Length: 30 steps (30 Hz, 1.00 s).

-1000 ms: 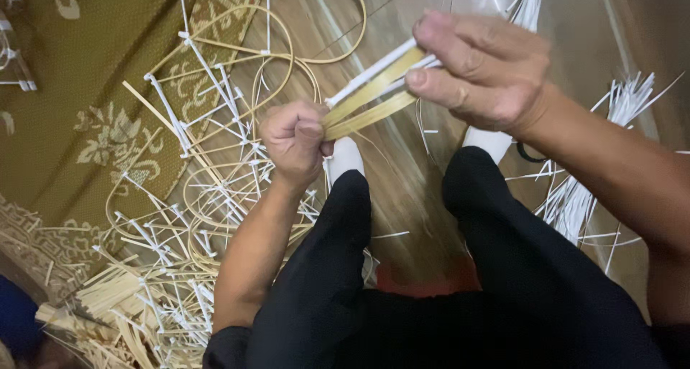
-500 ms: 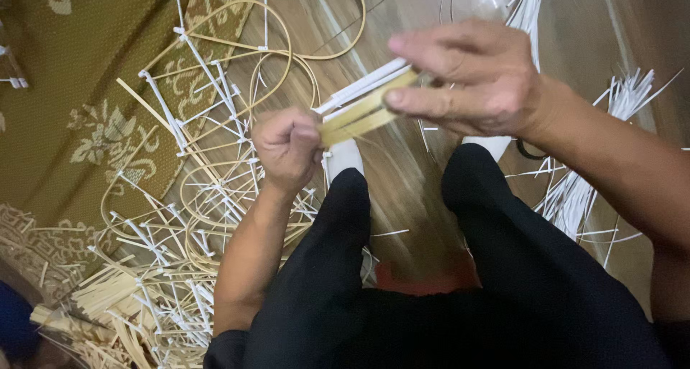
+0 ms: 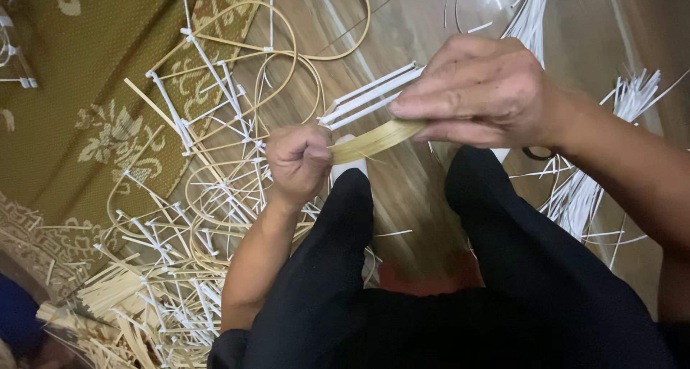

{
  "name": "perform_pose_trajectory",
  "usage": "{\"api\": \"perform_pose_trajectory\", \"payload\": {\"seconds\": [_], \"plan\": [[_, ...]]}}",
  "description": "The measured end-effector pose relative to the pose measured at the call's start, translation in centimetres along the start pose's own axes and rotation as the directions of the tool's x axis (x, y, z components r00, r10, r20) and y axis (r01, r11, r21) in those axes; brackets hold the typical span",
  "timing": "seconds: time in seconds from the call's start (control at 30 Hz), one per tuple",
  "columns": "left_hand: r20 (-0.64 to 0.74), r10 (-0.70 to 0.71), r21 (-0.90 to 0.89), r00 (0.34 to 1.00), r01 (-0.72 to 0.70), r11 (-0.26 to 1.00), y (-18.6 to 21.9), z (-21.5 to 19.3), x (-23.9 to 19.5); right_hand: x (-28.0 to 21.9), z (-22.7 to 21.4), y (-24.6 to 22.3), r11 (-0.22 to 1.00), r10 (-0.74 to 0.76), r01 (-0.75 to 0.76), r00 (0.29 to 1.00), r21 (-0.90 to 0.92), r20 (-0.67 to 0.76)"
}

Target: The person sits on the floor and weaves white plastic strips around a curved bamboo frame to construct a basket. They repeatedly thread the strips through the frame, pull them tight, and occasionally use scissors to trim the ends.

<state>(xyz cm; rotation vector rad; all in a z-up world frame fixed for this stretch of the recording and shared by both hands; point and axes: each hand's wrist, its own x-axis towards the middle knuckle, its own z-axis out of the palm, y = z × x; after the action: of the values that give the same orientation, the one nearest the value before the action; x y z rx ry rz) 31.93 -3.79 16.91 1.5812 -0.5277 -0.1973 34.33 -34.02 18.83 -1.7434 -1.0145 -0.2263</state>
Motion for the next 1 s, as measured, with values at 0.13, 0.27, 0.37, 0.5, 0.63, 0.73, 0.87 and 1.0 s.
{"api": "perform_pose_trajectory", "payload": {"seconds": [0.13, 0.27, 0.37, 0.5, 0.63, 0.73, 0.87, 1.0], "plan": [[0.004, -0.019, -0.018, 1.0, 0.019, 1.0, 0.1, 0.3, -0.1, 0.1, -0.2, -0.7, 0.998, 0.054, -0.054, 0.999, 0.039, 0.004], [0.008, -0.06, 0.012, 0.998, 0.06, 0.998, 0.6, 0.6, -0.6, 0.2, -0.5, -1.1, 0.993, 0.11, -0.111, 0.993, 0.045, 0.032], [0.015, -0.041, 0.11, 0.999, 0.039, 0.993, 1.0, 0.7, -1.0, 0.0, -0.9, -1.6, 0.982, 0.178, -0.181, 0.982, 0.044, 0.067], [0.106, -0.048, 0.159, 0.993, 0.031, 0.987, 2.7, 0.5, 0.1, 0.1, -0.6, -1.3, 0.989, 0.149, -0.15, 0.986, 0.013, 0.07], [0.213, -0.187, 0.253, 0.959, 0.131, 0.959, 6.6, 1.1, 1.5, -0.1, -0.6, -1.3, 0.992, 0.127, -0.127, 0.991, 0.001, 0.051], [0.284, -0.259, 0.269, 0.923, 0.183, 0.946, 8.1, 1.5, 3.0, -0.3, -0.7, -1.7, 0.985, 0.174, -0.173, 0.983, -0.018, 0.061], [0.33, -0.352, 0.159, 0.876, 0.316, 0.936, 8.1, 1.4, 3.7, -0.3, -0.3, -1.5, 0.986, 0.163, -0.165, 0.985, 0.028, 0.06], [0.335, -0.328, 0.158, 0.883, 0.291, 0.944, 7.8, 1.5, 3.0, -0.5, -0.5, -1.9, 0.981, 0.177, -0.182, 0.982, 0.074, 0.069]]}}
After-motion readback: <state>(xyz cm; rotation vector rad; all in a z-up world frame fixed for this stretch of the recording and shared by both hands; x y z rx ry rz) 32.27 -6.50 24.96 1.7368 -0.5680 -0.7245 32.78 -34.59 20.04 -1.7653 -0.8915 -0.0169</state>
